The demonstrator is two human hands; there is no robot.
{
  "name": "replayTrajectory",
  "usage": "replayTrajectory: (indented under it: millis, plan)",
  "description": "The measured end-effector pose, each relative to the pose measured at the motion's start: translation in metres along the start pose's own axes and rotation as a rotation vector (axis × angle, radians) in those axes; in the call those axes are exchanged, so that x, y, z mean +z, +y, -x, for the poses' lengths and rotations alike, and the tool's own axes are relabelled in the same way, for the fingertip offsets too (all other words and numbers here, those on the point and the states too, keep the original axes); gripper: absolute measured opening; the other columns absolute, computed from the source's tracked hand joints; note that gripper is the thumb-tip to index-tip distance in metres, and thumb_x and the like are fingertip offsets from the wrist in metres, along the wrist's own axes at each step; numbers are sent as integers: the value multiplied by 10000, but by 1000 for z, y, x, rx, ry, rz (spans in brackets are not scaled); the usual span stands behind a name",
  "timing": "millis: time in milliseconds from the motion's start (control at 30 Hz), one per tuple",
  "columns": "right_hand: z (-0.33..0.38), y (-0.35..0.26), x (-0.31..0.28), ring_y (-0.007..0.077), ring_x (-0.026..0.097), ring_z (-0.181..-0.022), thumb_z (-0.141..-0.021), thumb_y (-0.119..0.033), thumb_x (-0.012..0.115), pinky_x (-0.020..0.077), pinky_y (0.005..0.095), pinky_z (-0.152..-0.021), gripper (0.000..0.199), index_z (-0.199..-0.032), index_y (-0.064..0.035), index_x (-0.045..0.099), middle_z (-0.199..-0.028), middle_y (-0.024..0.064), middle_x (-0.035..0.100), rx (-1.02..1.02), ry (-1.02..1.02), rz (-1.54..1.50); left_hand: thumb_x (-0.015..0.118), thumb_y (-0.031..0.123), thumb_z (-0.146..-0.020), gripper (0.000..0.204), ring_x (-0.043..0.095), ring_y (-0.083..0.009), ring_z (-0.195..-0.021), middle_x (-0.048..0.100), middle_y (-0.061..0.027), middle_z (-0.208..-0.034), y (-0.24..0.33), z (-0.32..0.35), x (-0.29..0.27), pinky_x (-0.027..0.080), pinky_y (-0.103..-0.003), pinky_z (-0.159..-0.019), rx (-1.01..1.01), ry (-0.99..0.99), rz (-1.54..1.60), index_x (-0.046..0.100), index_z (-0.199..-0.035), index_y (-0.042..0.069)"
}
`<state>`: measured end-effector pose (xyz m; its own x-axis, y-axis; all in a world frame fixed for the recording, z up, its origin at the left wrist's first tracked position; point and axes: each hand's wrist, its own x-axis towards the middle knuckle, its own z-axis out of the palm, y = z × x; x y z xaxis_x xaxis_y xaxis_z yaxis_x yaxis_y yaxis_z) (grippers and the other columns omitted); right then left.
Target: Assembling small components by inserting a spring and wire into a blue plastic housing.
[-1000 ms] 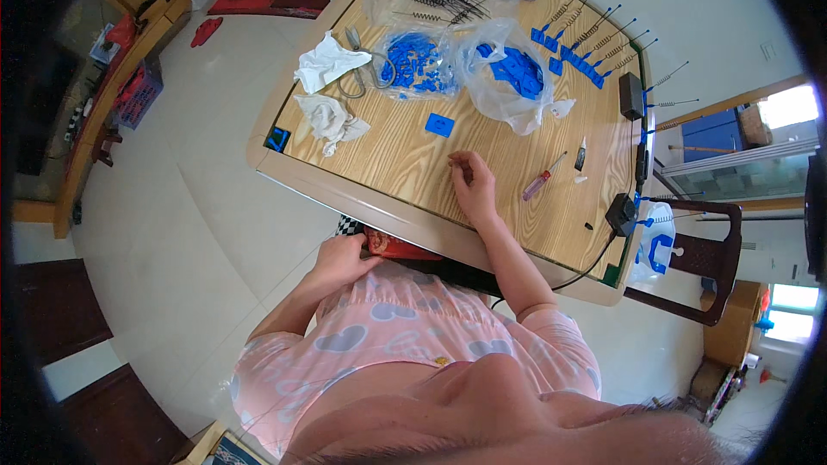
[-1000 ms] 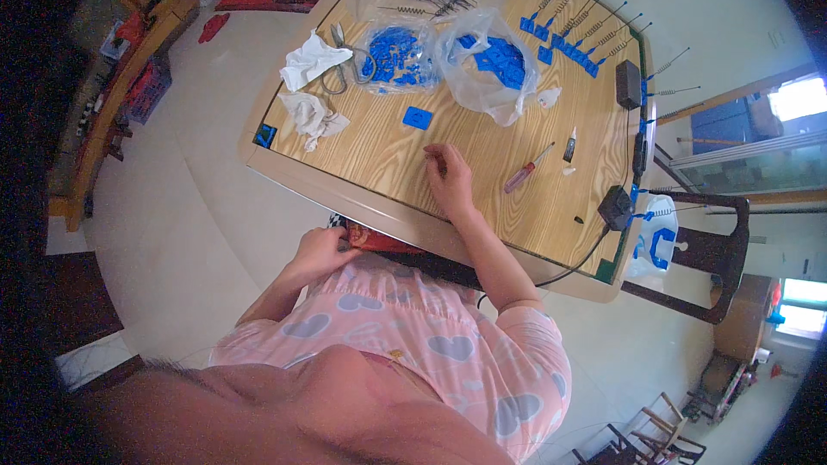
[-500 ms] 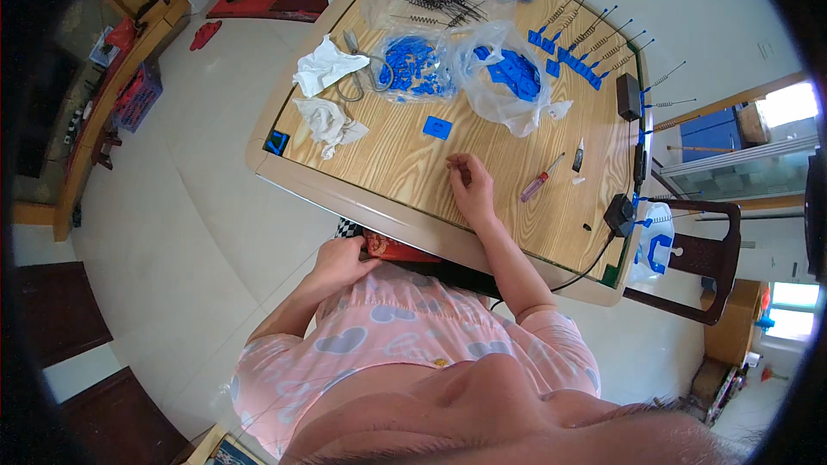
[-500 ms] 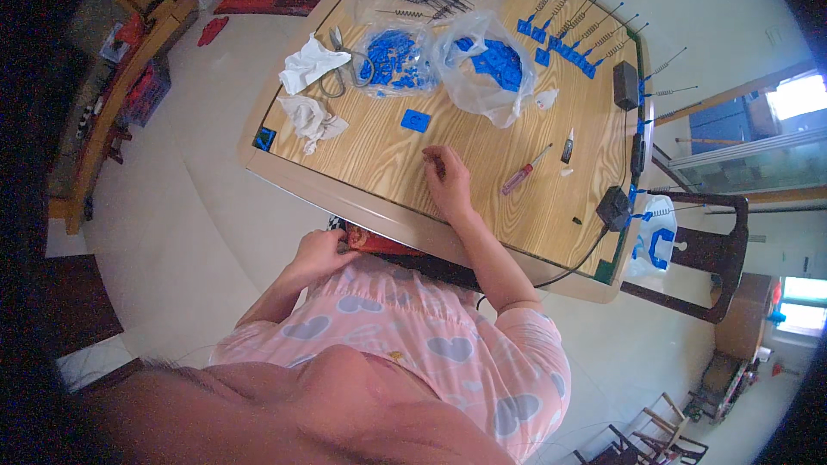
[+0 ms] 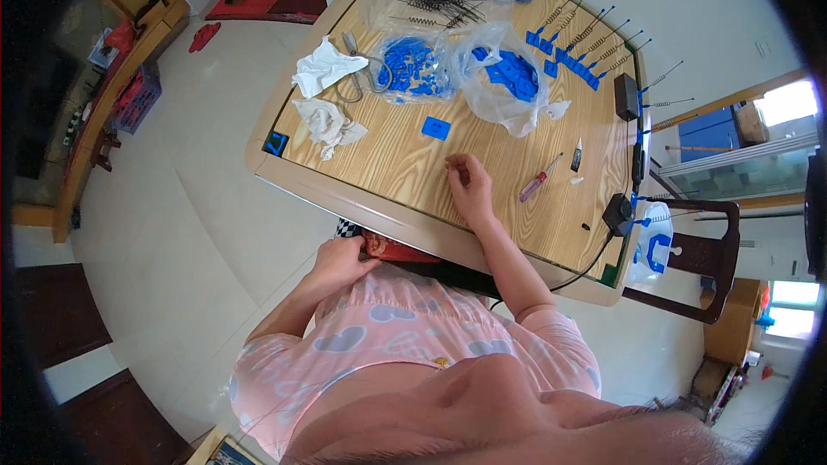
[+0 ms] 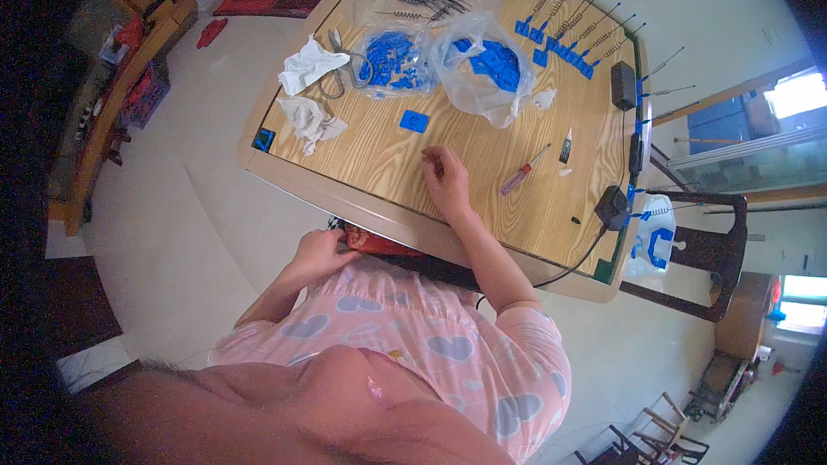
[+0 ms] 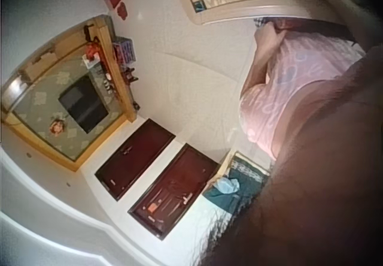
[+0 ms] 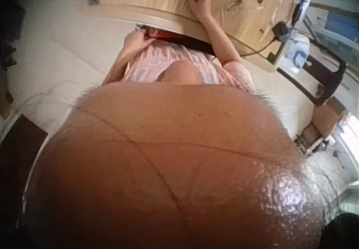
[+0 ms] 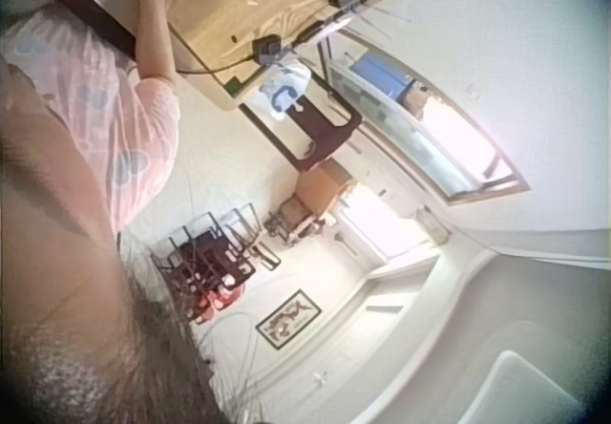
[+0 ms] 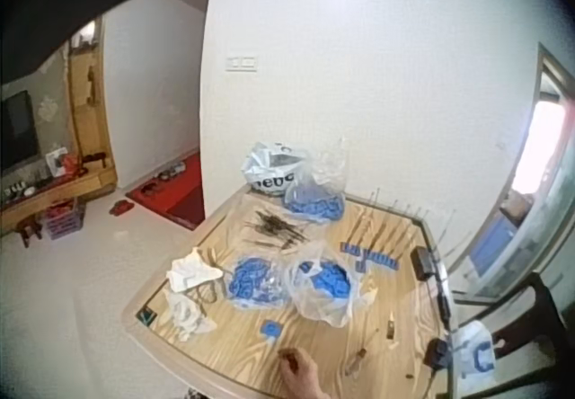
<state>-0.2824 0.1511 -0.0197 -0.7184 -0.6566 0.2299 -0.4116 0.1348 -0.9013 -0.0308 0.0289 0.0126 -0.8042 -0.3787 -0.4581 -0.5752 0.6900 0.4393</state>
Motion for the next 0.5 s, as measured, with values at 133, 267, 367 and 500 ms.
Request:
replayTrajectory:
  millis: [133,267,367,500]
  plan:
    - [1,-2,1,194,610,-747,-844,0,563,481,292,-664,146,-987,-7,586,-874,115,612,34,-1,-11,690,477,-707,478,642,-376,-778,667,-191,-797,3,2,-3,505,-466,-722,-10,-7,-14,668,-903,42]
    - [1,-1,0,188,605,-729,-846,-5,574,478,289,-652,141,-987,-15,587,-861,112,610,32,-4,12,688,476,-710,474,642,-376,-780,667,-192,-794,1,2,-1,503,-468,-724,-4,6,-9,666,-902,43]
    - [1,-2,0,185,600,-713,-846,-9,579,476,290,-645,140,-986,-17,586,-858,110,607,9,3,37,687,475,-711,471,641,-377,-781,667,-190,-795,3,2,-4,502,-471,-727,-8,-5,11,664,-896,42]
    - [0,-2,0,188,599,-708,-845,-10,582,476,292,-641,131,-975,-15,582,-853,111,605,31,3,36,687,473,-709,472,641,-376,-781,668,-188,-797,3,2,-5,504,-470,-729,-11,-11,-5,662,-900,42]
